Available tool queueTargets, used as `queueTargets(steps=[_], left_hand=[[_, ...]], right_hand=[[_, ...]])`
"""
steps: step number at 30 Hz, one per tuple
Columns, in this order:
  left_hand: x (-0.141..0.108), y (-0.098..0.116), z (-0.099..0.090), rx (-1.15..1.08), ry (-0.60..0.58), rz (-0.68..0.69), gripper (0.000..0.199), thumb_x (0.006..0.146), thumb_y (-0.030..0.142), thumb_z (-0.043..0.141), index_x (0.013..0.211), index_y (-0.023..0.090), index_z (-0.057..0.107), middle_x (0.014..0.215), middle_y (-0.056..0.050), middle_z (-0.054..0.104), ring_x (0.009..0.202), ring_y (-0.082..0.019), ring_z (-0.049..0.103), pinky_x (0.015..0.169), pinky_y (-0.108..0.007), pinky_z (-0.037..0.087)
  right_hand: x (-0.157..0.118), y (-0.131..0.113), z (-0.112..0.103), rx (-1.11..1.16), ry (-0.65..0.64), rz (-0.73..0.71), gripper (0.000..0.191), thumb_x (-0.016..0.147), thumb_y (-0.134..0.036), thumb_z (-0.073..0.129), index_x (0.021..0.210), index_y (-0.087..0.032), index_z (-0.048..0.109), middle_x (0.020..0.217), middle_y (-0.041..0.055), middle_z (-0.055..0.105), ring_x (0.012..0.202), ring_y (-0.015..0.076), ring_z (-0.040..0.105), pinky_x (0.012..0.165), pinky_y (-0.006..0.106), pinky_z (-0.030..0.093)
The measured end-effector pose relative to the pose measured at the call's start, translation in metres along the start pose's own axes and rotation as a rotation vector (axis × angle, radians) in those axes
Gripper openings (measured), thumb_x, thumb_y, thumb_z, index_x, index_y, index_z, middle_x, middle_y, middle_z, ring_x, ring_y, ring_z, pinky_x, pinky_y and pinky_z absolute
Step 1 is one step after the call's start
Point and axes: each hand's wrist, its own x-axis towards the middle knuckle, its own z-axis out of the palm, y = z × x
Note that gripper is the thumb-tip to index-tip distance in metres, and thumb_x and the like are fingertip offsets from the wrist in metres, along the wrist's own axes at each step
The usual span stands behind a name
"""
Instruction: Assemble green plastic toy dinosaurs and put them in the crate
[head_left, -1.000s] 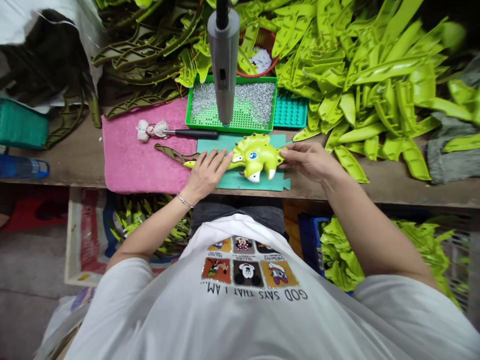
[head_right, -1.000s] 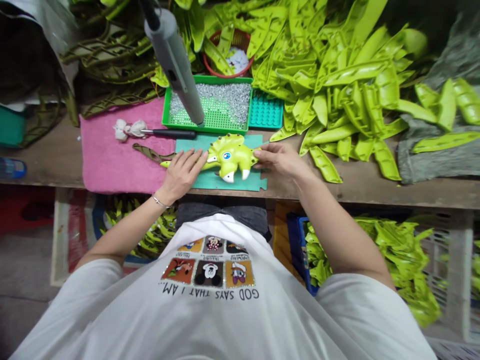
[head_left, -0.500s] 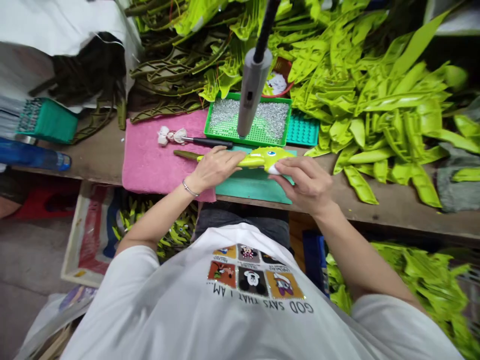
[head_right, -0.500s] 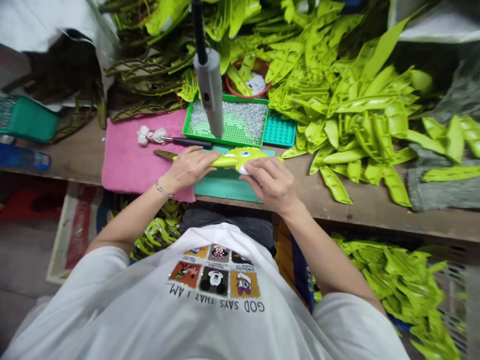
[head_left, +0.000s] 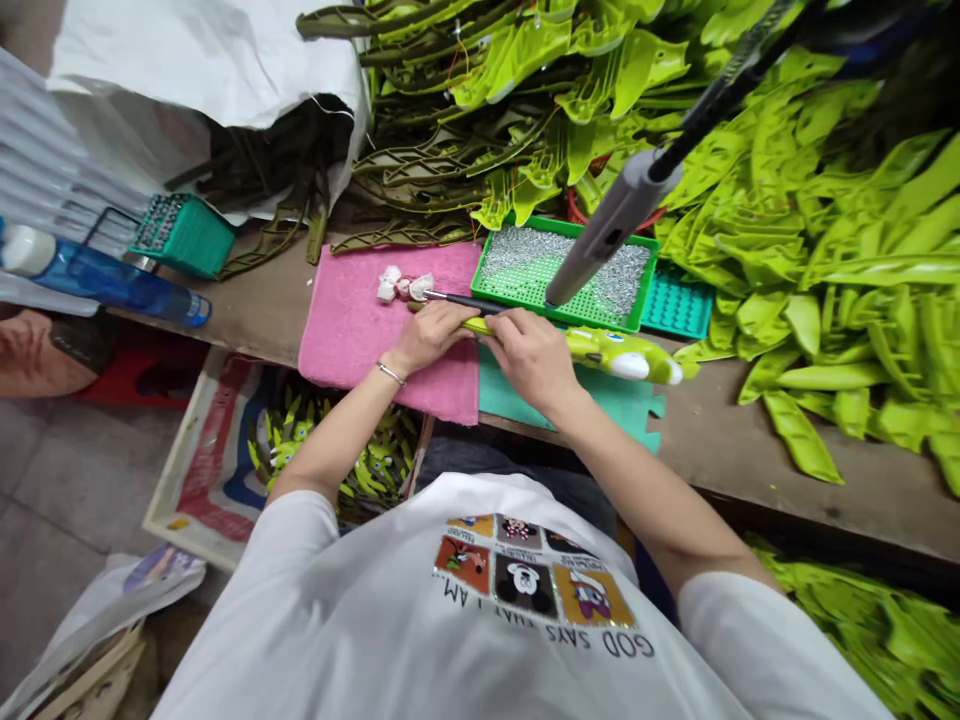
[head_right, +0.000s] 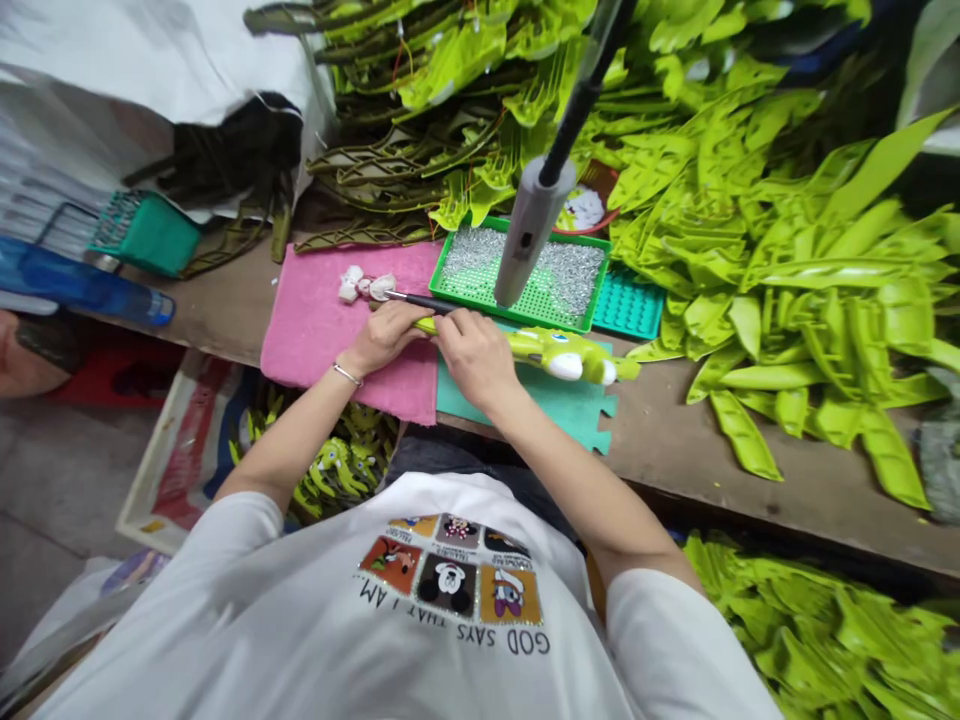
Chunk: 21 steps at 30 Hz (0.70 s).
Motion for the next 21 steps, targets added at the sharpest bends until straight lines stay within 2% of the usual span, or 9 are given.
queueTargets(steps=[3,6,9,12,15,17,18,20,21], left_hand=[[0.004,-0.001,0.001,-0.004,0.006,-0.013,0.057,0.104,0.055,0.033,0.115,0.012,0.069,0.103,-0.015,0.075,0.097,-0.021,0.070,0.090,-0.037,0.051],[0.001,0.004,-0.003,0.021,0.005,-0.006,0.054,0.105,0.053,0.034,0.115,0.013,0.070,0.101,-0.014,0.075,0.095,-0.020,0.070,0.089,-0.036,0.049],[-0.014,0.012,-0.012,0.051,-0.058,0.034,0.042,0.104,0.048,0.044,0.118,0.017,0.069,0.106,-0.011,0.076,0.099,-0.020,0.069,0.093,-0.039,0.044],[-0.030,0.025,-0.019,0.071,-0.142,0.031,0.037,0.102,0.043,0.051,0.126,0.020,0.066,0.110,-0.011,0.075,0.099,-0.022,0.067,0.097,-0.043,0.041],[-0.036,0.045,-0.024,0.100,-0.203,-0.035,0.041,0.099,0.037,0.053,0.135,0.016,0.059,0.116,-0.014,0.072,0.109,-0.027,0.062,0.105,-0.050,0.036],[-0.032,0.064,-0.024,0.106,-0.211,-0.074,0.049,0.096,0.036,0.055,0.140,0.014,0.054,0.125,-0.016,0.067,0.119,-0.031,0.056,0.110,-0.053,0.031],[-0.028,0.075,-0.021,0.099,-0.202,-0.091,0.053,0.096,0.036,0.056,0.143,0.014,0.050,0.130,-0.017,0.064,0.123,-0.032,0.054,0.112,-0.054,0.029],[-0.016,0.098,-0.010,0.067,-0.184,-0.117,0.061,0.095,0.040,0.056,0.149,0.014,0.042,0.136,-0.018,0.059,0.127,-0.032,0.051,0.111,-0.052,0.030],[-0.009,0.108,-0.003,0.052,-0.182,-0.128,0.066,0.095,0.043,0.057,0.151,0.013,0.038,0.138,-0.019,0.058,0.128,-0.033,0.050,0.110,-0.050,0.032]], right_hand=[[0.007,0.005,0.011,-0.019,-0.009,0.008,0.026,0.101,-0.029,0.044,0.096,-0.018,0.067,0.087,0.0086,0.066,0.079,0.0220,0.056,0.072,0.034,0.041],[-0.002,0.001,0.011,0.007,0.041,0.000,0.027,0.101,-0.028,0.044,0.095,-0.018,0.068,0.087,0.0088,0.067,0.078,0.0216,0.056,0.073,0.035,0.040],[-0.023,-0.015,0.015,0.068,0.086,0.011,0.025,0.101,-0.023,0.045,0.100,-0.018,0.069,0.095,0.0105,0.069,0.084,0.0216,0.058,0.076,0.036,0.044],[-0.046,-0.031,0.019,0.207,0.046,0.018,0.030,0.101,-0.017,0.040,0.109,-0.019,0.068,0.102,0.0110,0.070,0.091,0.0213,0.061,0.081,0.037,0.050],[-0.066,-0.025,0.006,0.379,0.053,0.029,0.032,0.100,-0.015,0.040,0.119,-0.020,0.065,0.117,0.0114,0.068,0.108,0.0206,0.063,0.092,0.038,0.055],[-0.079,-0.003,-0.015,0.430,0.137,0.151,0.030,0.098,-0.019,0.046,0.122,-0.022,0.064,0.125,0.0113,0.067,0.119,0.0217,0.061,0.101,0.042,0.053],[-0.087,0.012,-0.028,0.432,0.184,0.270,0.028,0.097,-0.022,0.050,0.121,-0.023,0.064,0.125,0.0111,0.067,0.119,0.0228,0.061,0.103,0.044,0.053],[-0.103,0.046,-0.052,0.434,0.239,0.602,0.026,0.094,-0.034,0.057,0.117,-0.023,0.066,0.117,0.0102,0.070,0.110,0.0250,0.065,0.098,0.048,0.055],[-0.112,0.062,-0.061,0.471,0.223,0.777,0.031,0.091,-0.042,0.061,0.114,-0.023,0.067,0.112,0.0104,0.071,0.102,0.0256,0.067,0.089,0.047,0.058]])
